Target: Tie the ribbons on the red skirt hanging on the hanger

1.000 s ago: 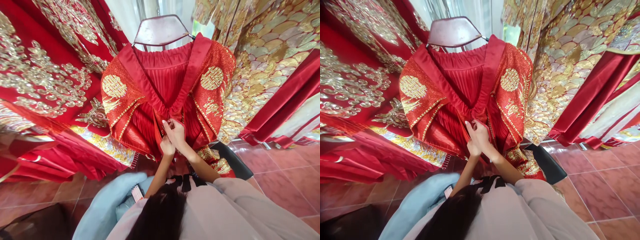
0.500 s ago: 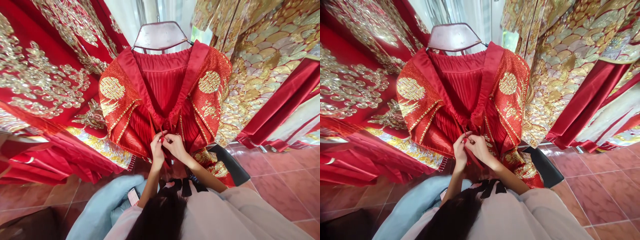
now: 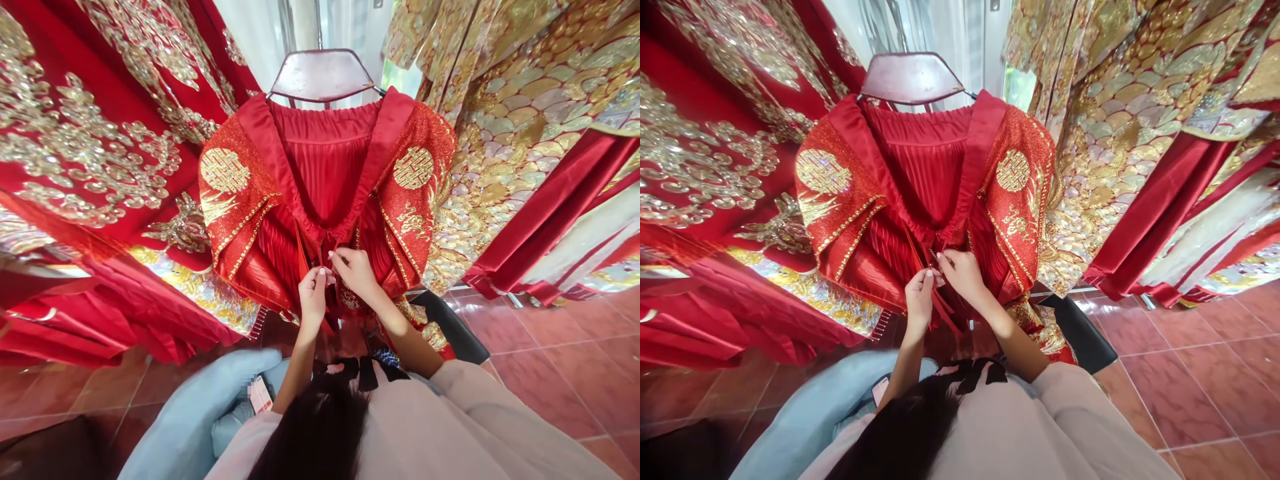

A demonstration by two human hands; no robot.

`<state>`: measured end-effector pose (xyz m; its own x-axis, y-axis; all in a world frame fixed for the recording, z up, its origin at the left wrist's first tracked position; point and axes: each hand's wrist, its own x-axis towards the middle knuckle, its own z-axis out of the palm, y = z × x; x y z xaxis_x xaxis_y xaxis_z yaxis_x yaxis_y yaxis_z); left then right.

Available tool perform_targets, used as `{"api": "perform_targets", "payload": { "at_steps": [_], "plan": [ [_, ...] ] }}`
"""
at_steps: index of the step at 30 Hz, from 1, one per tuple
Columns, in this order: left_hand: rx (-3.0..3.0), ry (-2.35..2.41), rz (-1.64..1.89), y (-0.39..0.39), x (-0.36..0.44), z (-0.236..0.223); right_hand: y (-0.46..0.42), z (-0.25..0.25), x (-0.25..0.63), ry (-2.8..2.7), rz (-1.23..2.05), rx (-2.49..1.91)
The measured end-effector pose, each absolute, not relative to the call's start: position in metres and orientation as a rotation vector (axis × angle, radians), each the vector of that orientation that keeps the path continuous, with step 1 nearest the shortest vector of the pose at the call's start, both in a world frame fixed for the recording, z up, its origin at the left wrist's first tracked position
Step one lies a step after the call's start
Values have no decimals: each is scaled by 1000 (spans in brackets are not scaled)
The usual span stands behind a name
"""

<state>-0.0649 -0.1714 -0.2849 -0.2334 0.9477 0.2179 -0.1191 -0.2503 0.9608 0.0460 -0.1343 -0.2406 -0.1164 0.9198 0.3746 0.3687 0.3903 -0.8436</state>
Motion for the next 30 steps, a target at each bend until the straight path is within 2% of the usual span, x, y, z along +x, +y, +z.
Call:
{"api": "perform_targets", "payload": {
  "at_steps": [7,10,13,16,20,26,30],
  "plan": [
    [1170,1086,1456,-178,-64,-290,-156,-248,33,-1328,1233,-950],
    [1179,1102,1450,-177,-74,-290,-158,-245,31,-1288,1179,-919],
    [1228,1229,1666,-175,-88,-280,-157,-246,32,-1329,1091,-915],
    [1545,1300,1822,-171,-94,-258,-155,-251,32,-1359,1031,-939],
    [1832,1296,1842,-160,-82,-233,-154,-256,30,-1389,1040,-956],
    [1606,1496,1968,-149,-61,-238,-157,-253,29,-1364,1110,-964],
    [1743,1457,1865,-153,-65,-243,-155,-255,31,-1410,1013,-997]
  ]
}}
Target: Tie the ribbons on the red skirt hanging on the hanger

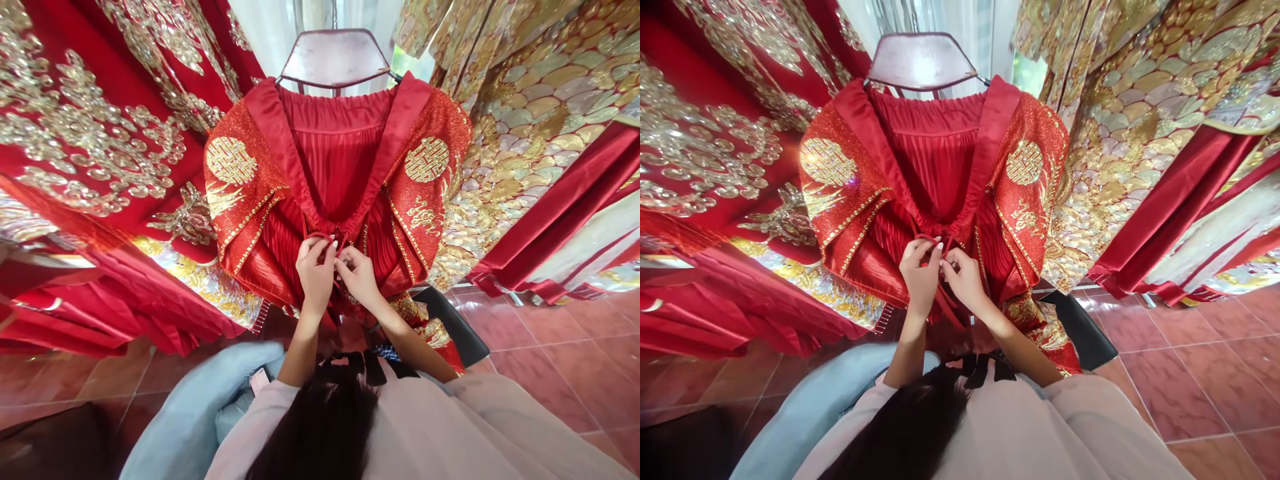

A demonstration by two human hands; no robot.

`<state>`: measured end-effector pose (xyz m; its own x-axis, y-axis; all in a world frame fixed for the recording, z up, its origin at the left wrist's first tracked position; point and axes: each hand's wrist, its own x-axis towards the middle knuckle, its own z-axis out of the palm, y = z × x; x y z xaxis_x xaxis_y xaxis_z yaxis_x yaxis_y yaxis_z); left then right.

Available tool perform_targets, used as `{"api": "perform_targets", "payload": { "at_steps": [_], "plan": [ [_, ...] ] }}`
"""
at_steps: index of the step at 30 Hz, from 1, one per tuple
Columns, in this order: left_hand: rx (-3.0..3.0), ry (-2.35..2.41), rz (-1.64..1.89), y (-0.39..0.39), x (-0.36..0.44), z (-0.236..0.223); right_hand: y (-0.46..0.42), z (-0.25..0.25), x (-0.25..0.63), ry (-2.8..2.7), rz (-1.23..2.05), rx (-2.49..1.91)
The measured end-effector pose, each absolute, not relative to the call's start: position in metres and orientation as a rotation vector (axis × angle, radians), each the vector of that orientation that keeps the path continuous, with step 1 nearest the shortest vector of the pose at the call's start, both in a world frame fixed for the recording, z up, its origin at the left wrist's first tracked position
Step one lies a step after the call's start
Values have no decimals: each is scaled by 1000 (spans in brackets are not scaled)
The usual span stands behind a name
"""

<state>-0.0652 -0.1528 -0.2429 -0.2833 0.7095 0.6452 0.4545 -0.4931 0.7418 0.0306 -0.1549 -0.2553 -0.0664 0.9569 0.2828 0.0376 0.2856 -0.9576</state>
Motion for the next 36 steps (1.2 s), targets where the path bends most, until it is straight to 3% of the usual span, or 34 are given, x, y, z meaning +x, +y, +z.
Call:
{"api": "perform_targets", "payload": {
  "at_steps": [6,11,17,22,30,36],
  "plan": [
    [1891,1484,1723,-157,-68,-248,-151,-259,30,-1485,942,-1024],
    [1337,1329,1967,-150,-58,-251,-155,-254,31,-1532,906,-1027],
    [922,874,1775,-142,-67,-246,-155,-253,34,-1538,909,-1030],
    [650,761,1639,-141,-78,-253,-155,-255,36,-1543,967,-991],
    [1042,1336,2290,-143,-93,-257,-157,-249,35,-1610,919,-999],
    [1066,1559,2426,-141,-129,-259,-159,-245,38,-1641,885,-978]
  ]
}}
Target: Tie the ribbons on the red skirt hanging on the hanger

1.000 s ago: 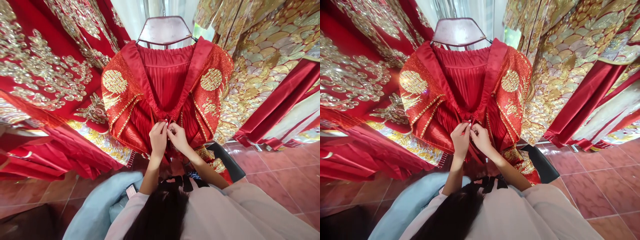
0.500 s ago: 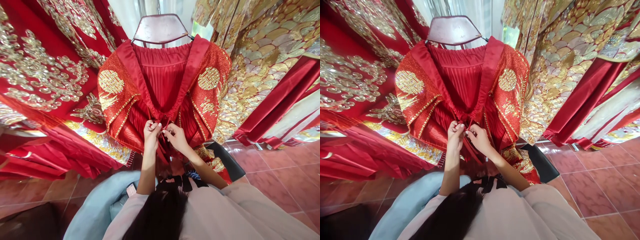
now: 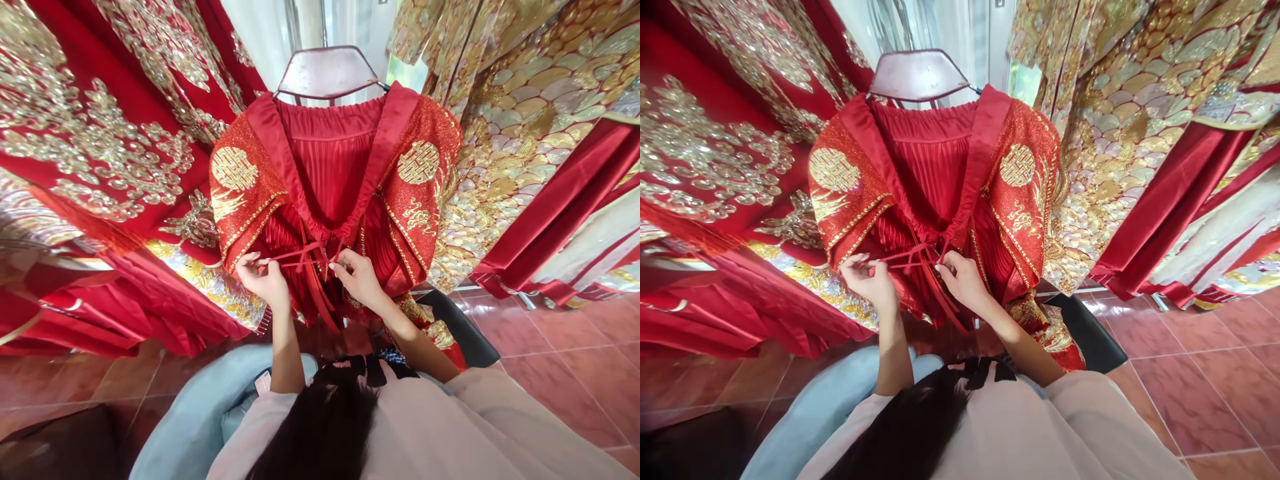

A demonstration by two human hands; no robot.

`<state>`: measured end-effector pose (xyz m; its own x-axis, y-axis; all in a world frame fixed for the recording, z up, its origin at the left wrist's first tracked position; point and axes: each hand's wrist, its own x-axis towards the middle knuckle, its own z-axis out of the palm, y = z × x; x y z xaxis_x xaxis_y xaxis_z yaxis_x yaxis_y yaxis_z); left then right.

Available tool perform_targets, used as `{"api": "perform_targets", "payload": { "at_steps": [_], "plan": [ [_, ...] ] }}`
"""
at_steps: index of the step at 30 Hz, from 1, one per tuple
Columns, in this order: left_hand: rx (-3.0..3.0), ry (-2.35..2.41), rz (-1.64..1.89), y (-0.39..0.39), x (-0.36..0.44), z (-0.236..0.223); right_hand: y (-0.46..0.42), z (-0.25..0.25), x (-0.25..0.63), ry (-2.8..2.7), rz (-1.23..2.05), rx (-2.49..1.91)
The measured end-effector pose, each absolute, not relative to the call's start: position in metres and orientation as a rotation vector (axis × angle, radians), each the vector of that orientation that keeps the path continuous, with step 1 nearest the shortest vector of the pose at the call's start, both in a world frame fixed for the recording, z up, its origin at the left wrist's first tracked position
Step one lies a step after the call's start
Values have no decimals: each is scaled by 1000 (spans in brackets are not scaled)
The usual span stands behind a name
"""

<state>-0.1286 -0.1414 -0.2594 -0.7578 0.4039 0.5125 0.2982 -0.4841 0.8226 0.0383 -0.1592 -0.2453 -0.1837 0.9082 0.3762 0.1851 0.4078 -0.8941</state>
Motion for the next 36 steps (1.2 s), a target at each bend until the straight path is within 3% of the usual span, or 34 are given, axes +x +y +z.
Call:
{"api": "perform_targets", "payload": {
  "at_steps": [7,12,17,20,27,31,36],
  "plan": [
    [900,1456,2319,-139,-171,-282,-163,-239,48,-1602,884,-1009],
    [989,1446,2325,-150,-145,-275,-163,-234,49,-1620,900,-1005],
    [1284,991,1612,-154,-80,-256,-160,-227,46,-1735,896,-937],
    [1360,982,1389,-154,-73,-237,-155,-212,57,-1880,781,-997],
    [1926,1255,1723,-152,-138,-150,-138,-130,131,-2016,612,-978],
    [2051,1433,2093,-139,-183,-114,-115,-101,184,-1981,521,-991],
    [2048,1917,1915,-122,-193,-108,-87,-111,198,-2025,76,-1099]
  ]
}}
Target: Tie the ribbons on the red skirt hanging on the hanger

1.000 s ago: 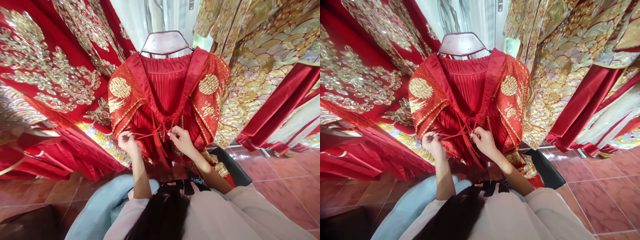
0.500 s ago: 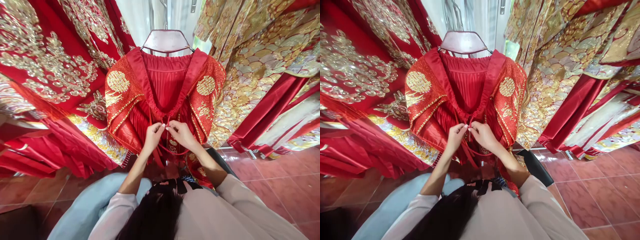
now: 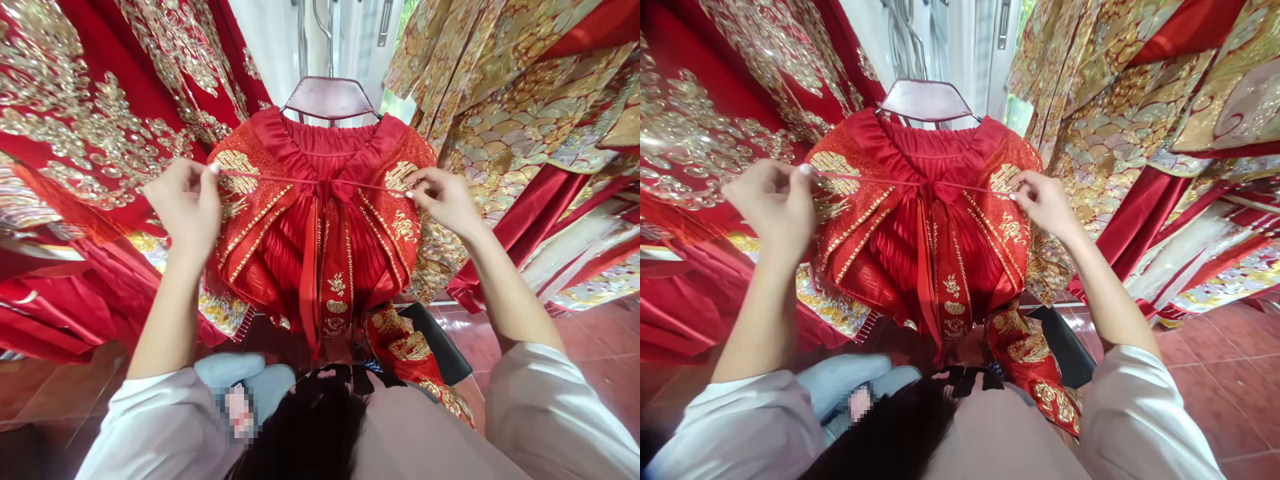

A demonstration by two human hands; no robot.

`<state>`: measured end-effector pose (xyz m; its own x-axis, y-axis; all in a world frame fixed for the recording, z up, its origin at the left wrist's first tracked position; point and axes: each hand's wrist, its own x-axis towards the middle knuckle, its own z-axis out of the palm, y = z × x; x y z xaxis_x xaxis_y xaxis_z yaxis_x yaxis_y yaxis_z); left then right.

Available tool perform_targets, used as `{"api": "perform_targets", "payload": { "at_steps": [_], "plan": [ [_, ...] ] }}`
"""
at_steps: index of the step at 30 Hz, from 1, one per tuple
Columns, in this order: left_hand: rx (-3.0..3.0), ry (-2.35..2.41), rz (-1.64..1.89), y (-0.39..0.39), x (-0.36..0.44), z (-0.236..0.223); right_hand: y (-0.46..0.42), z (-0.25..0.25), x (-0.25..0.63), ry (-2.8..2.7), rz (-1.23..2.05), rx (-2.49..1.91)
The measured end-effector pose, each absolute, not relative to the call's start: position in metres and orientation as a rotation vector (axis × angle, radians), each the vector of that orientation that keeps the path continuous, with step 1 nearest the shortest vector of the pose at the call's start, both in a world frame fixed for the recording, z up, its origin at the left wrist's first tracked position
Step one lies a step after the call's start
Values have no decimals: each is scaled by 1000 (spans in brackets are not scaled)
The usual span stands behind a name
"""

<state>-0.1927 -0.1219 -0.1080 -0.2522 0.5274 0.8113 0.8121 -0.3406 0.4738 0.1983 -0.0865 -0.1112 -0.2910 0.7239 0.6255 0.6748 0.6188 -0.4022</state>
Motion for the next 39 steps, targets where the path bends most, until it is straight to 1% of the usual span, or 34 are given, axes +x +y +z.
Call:
{"api": "perform_targets", "payload": {
  "at_steps": [2,5,8,10,13,18,20,23,25,27,30,33,36,39],
  "plan": [
    [-1675,-1631,-1517,-116,-174,-113,-86,-116,180,-2066,-200,-1173],
    [-1796,-1486,-1494,-101,-138,-131,-95,-117,139,-2036,-566,-1259],
    [-2101,-1383,-1388,-82,-110,-157,-99,-118,98,-2068,-706,-1315],
    [-2221,-1372,-1280,-71,-99,-171,-95,-123,78,-2141,-671,-1345],
    [-2268,-1373,-1195,-64,-92,-180,-83,-133,65,-2201,-523,-1337],
    [-2325,-1375,-1234,-75,-94,-165,-72,-127,76,-2189,-217,-1233],
    [-2393,-1372,-1296,-82,-96,-154,-73,-116,85,-2187,9,-1140],
    [-2448,-1356,-1463,-92,-98,-141,-75,-103,93,-2125,482,-1015],
    [-2435,-1338,-1587,-97,-96,-134,-77,-102,91,-2031,690,-984],
    [-2455,-1302,-1672,-98,-94,-128,-79,-104,83,-1964,683,-1001],
    [-2541,-1262,-1739,-94,-94,-116,-81,-105,73,-1909,444,-1053],
    [-2599,-1301,-1775,-82,-110,-96,-73,-90,82,-1895,283,-1033],
    [-2505,-1349,-1923,-68,-137,-72,-59,-67,109,-1862,245,-1047],
    [-2387,-1372,-2106,-60,-161,-60,-50,-51,134,-1835,274,-1123]
  ]
}}
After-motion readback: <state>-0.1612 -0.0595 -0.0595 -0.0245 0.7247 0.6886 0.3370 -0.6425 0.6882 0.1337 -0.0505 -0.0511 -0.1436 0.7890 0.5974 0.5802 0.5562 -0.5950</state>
